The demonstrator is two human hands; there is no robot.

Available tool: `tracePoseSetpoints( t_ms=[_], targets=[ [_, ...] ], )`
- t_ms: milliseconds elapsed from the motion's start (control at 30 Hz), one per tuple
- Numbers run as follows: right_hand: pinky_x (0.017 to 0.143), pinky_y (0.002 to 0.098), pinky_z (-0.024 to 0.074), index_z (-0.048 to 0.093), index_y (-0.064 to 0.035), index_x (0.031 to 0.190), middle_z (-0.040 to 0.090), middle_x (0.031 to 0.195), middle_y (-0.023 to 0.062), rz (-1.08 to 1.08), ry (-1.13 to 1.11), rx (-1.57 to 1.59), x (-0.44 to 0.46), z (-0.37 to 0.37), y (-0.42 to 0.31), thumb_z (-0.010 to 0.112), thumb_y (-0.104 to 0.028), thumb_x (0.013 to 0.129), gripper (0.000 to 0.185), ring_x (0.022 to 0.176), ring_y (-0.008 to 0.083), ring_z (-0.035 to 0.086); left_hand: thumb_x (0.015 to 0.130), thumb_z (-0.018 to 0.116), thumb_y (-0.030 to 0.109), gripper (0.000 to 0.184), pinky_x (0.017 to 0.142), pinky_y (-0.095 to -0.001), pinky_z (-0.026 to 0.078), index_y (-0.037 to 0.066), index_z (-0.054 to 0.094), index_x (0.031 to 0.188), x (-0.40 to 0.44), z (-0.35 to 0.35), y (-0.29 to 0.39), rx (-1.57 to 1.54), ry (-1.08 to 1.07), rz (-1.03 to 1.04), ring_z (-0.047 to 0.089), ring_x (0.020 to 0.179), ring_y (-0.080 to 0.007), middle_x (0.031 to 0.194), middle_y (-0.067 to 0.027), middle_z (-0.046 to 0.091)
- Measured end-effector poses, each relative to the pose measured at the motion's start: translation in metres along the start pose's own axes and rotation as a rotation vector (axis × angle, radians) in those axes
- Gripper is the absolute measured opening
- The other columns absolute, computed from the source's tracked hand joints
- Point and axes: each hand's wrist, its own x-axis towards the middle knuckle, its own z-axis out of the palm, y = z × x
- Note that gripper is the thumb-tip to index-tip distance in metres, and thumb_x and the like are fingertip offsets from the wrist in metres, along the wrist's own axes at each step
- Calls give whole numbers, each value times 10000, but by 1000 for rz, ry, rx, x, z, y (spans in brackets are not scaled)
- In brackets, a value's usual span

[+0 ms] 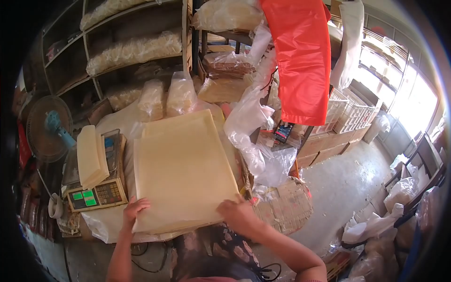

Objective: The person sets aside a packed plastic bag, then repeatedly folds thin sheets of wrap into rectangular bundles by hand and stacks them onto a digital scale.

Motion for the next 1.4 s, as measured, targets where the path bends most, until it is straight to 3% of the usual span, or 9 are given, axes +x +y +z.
tracePoseSetpoints(
  t_ms=[167, 300, 433, 600, 667, 733, 1000, 1167, 1400],
  targets=[
    [1028, 410, 371, 662, -82, 1089, 679, 1029, 101, 227, -34, 888, -22, -47, 40, 688, -172, 819, 286, 964, 229, 642, 790, 698, 112, 133, 956, -416, 425, 56, 660, 904, -11, -19, 13, -83, 35, -135, 668, 844, -204, 868, -70, 699],
    [879, 351, 493, 639, -15, 1111, 687, 1043, 75, 148, 158, 1114, -11, -46, 45, 726, -125, 797, 343, 922, 157, 645, 781, 703, 74, 158, 666, -272, 499, -2, 671, 916, -23, -25, 35, -328, 161, -427, 652, 734, -117, 774, -52, 697],
    [786, 278, 504, 621, 15, 1051, 683, 921, 69, 595, 118, 1302, 19, -7, 54, 711, -105, 803, 290, 845, 119, 643, 799, 658, 67, 134, 622, -283, 510, -20, 664, 900, 8, -23, 40, -459, 300, -566, 648, 624, -134, 687, -61, 677],
    [721, 292, 522, 594, 15, 1090, 670, 974, 99, 721, 366, 1259, 80, 31, 65, 703, -121, 803, 335, 826, 141, 644, 806, 686, 167, 369, 788, -359, 494, -2, 574, 1114, 51, -5, 23, -40, 377, -544, 623, 931, -244, 1039, -157, 625],
    [780, 334, 515, 570, 0, 1157, 665, 1011, 148, 876, 306, 643, 91, 50, 71, 725, -187, 753, 471, 900, 236, 653, 805, 700, 215, 468, 878, -401, 469, 12, 530, 1192, 57, 4, 27, 214, 463, -359, 577, 1077, -285, 1197, -182, 567],
    [820, 348, 499, 556, -7, 1181, 650, 1042, 172, 867, 319, 594, 92, 64, 74, 725, -207, 735, 517, 947, 275, 636, 827, 660, 372, 600, 1050, -495, 295, 57, 461, 1298, 50, 9, 43, 411, 35, -100, 368, 1289, -326, 1394, -177, 380],
    [918, 373, 450, 495, -21, 1260, 568, 1202, 209, 908, 262, 547, 93, 50, 60, 694, -242, 759, 583, 1095, 335, 564, 854, 481, 602, 732, 1121, -540, 61, 108, 398, 1387, 37, 29, 48, 407, -297, -182, 224, 1389, -312, 1469, -158, 301],
    [1082, 482, 260, 350, -118, 1401, 291, 1456, 203, 400, 265, 23, 91, 45, 23, 523, -271, 907, 546, 1343, 388, 273, 848, 476, 618, 775, 1123, -542, 42, 121, 337, 1426, 35, 35, 40, 476, -321, -141, 189, 1401, -326, 1510, -153, 216],
    [1100, 570, 153, 367, -89, 1389, 294, 1468, 164, 364, 106, 104, 83, 87, 14, 444, -305, 944, 501, 1393, 355, 186, 778, 625, 259, 543, 1070, -526, 245, 81, 471, 1268, 23, 11, 8, 507, -212, 32, 408, 1264, -316, 1322, -173, 455]
  ],
)
